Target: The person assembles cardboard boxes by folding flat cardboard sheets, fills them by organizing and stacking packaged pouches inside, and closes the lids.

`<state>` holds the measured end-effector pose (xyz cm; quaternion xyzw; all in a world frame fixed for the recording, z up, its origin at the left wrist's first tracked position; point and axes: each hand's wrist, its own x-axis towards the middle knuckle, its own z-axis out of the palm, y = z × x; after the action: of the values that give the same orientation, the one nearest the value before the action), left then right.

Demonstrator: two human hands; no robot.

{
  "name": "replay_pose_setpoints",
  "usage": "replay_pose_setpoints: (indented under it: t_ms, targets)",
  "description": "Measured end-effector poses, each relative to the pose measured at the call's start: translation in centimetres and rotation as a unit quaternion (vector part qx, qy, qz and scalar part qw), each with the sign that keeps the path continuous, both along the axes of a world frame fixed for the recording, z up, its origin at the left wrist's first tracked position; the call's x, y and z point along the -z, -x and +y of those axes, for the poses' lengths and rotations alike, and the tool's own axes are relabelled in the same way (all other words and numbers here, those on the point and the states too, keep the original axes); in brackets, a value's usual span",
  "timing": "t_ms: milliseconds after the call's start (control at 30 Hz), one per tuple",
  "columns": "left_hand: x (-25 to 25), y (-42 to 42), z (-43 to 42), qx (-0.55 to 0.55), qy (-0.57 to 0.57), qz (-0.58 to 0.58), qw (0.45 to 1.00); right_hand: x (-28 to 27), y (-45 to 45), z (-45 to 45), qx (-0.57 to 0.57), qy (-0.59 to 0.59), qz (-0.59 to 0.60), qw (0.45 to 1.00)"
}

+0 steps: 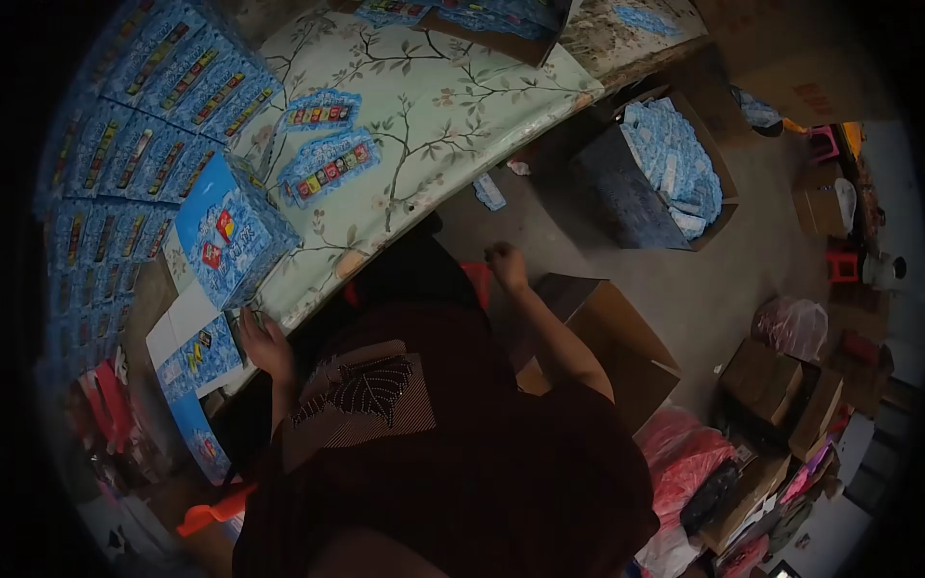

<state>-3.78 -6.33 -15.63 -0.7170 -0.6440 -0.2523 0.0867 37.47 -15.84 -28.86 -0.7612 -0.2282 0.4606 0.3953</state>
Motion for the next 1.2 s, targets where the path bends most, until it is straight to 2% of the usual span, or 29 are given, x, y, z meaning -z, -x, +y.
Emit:
replay_pose_setpoints:
  t_ms: [67,100,133,167,200,267,300,367,400,467,567,600,667,700,767,1000,1067,1200]
  targets:
    - [0.1,0.0,0.0,-0.004,0.004,-0.019,1.0,6.0,-1.3,-3.6,-0.07,0.039,-0.117,0.99]
    - [0.0,0.0,-0.1,-0.004,0.005,-0.013,1.0,7.9,-1.5,-4.6,-0.071,0.039,-0.112,0.99]
    - [-0.2,-0.1,-0.2,-0.005,0.014,-0.017,1.0,9.1,-1.5,-5.1,-0.23,0.128,-0.197,0.944]
    - [-0.4,-0.1,-0.2,-0.007,0.02,-0.021,1.0,10.2,-1.4,-5.3,-0.38,0.208,-0.276,0.858]
    - [-0.6,0.1,-0.2,-0.009,0.014,-0.018,1.0,10.2,-1.1,-5.2,-0.381,0.201,-0.276,0.859]
    - [-1.2,0.6,-0.6,0.044,0.05,-0.141,0.988,9.7,-0.6,-4.8,-0.364,0.173,-0.195,0.894]
    - [-1.6,0.8,-1.3,0.046,0.041,-0.14,0.988,11.4,-0.6,-4.7,-0.361,0.165,-0.198,0.896]
    - [-2.2,0.4,-2.3,0.101,0.068,-0.203,0.972,14.8,-0.2,-3.8,-0.413,0.139,-0.258,0.862]
    - [-3.3,-1.2,-1.5,0.111,0.066,-0.202,0.971,14.3,-0.2,-3.1,-0.404,0.138,-0.258,0.866]
    - [-5.5,-4.4,-0.3,0.245,0.091,-0.162,0.952,13.2,-0.2,-2.3,-0.324,0.189,-0.208,0.903]
    - [-6.1,-9.8,2.6,0.356,0.144,-0.188,0.904,9.4,-0.2,-1.2,-0.309,0.252,-0.197,0.895]
    - [-5.8,-11.6,3.5,0.389,0.147,-0.19,0.889,10.1,-0.3,-1.6,-0.298,0.257,-0.194,0.899]
    - [-4.8,-14.6,4.8,0.445,0.182,-0.15,0.864,13.3,-1.1,-3.4,-0.32,0.17,-0.242,0.9]
    - [-4.4,-16.0,5.2,0.456,0.185,-0.153,0.857,11.3,-0.8,-3.6,-0.308,0.177,-0.243,0.903]
    - [-3.7,-18.3,5.9,0.497,0.197,-0.037,0.844,4.3,0.2,-3.3,-0.24,0.241,-0.228,0.912]
    - [-3.5,-21.6,7.0,0.513,0.216,0.036,0.83,5.2,-3.3,-7.9,-0.179,0.274,-0.204,0.923]
    - [-3.7,-23.4,7.1,0.489,0.24,0.072,0.835,5.7,-4.1,-8.6,-0.109,0.228,-0.234,0.939]
    - [-3.2,-28.9,7.5,0.512,0.208,0.117,0.825,3.9,-5.7,-8.9,0.027,0.302,-0.224,0.926]
